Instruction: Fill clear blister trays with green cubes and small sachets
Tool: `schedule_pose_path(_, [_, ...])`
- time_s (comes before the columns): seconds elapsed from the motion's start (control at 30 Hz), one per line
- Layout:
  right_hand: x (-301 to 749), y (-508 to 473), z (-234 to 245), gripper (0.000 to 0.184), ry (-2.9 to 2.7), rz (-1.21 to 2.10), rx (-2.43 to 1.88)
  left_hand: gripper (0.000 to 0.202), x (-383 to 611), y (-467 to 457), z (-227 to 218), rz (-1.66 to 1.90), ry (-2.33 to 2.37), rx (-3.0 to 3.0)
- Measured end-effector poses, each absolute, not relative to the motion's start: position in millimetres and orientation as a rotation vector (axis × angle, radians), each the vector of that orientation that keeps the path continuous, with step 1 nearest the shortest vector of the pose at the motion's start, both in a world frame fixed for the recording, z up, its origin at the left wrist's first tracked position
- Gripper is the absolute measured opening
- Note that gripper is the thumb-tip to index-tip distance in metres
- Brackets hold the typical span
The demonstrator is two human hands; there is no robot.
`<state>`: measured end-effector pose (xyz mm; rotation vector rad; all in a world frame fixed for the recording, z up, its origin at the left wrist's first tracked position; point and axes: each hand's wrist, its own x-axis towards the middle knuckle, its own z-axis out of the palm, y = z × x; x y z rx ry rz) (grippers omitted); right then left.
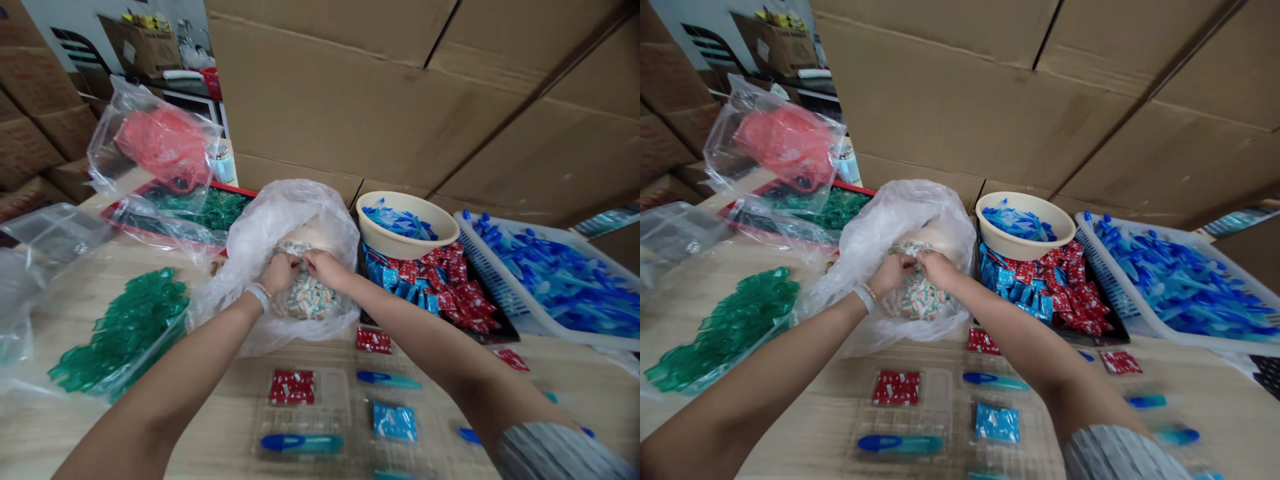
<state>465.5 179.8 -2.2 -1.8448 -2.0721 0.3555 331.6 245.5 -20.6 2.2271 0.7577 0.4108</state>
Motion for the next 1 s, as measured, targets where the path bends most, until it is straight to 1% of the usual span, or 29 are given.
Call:
schedule_pose_path(0.17, [463, 177, -2, 0.017, -2.203, 0.301, -1.748, 0.021, 336, 246, -19, 0.419, 0.811, 2.237])
schedule_pose_path(0.27, [462, 176, -3, 0.015, -2.157, 0.244, -1.809, 0.023, 338, 246, -20, 0.406, 0.796, 2.241])
schedule_pose_path(0.33, [462, 176, -3, 0.019, -2.081, 0.212, -1.896, 0.029, 339, 244, -21, 0.433, 0.800, 2.246])
schedule_pose_path(0.4, [463, 175, -2, 0.022, -2.058, 0.202, -1.960, 0.039, 340, 240, -22, 0.507, 0.854, 2.233])
schedule_pose_path(0.47, [465, 173, -1, 0.021, -2.088, 0.198, -2.001, 0.052, 340, 235, -22, 0.569, 0.908, 2.206])
schedule_pose_path(0.53, [467, 171, 0, 0.021, -2.131, 0.180, -2.022, 0.059, 340, 231, -21, 0.579, 0.900, 2.185])
schedule_pose_path(0.6, [469, 169, 1, 0.020, -2.160, 0.147, -2.026, 0.053, 339, 229, -20, 0.581, 0.854, 2.177])
schedule_pose_path(0.7, [472, 169, -1, 0.017, -2.177, 0.129, -1.993, 0.030, 340, 230, -21, 0.580, 0.838, 2.178])
schedule_pose_path(0.77, [473, 171, -5, 0.014, -2.147, 0.186, -1.954, 0.021, 342, 233, -23, 0.565, 0.869, 2.181])
schedule_pose_path(0.87, [474, 177, -11, 0.013, -2.045, 0.329, -1.917, 0.018, 348, 237, -27, 0.571, 0.929, 2.147])
schedule_pose_path(0.93, [474, 179, -11, 0.011, -2.000, 0.367, -1.910, 0.016, 349, 237, -26, 0.582, 0.949, 2.125])
schedule_pose_path(1.0, [473, 178, -6, 0.009, -1.849, 0.453, -1.896, 0.018, 346, 235, -22, 0.641, 0.952, 2.098])
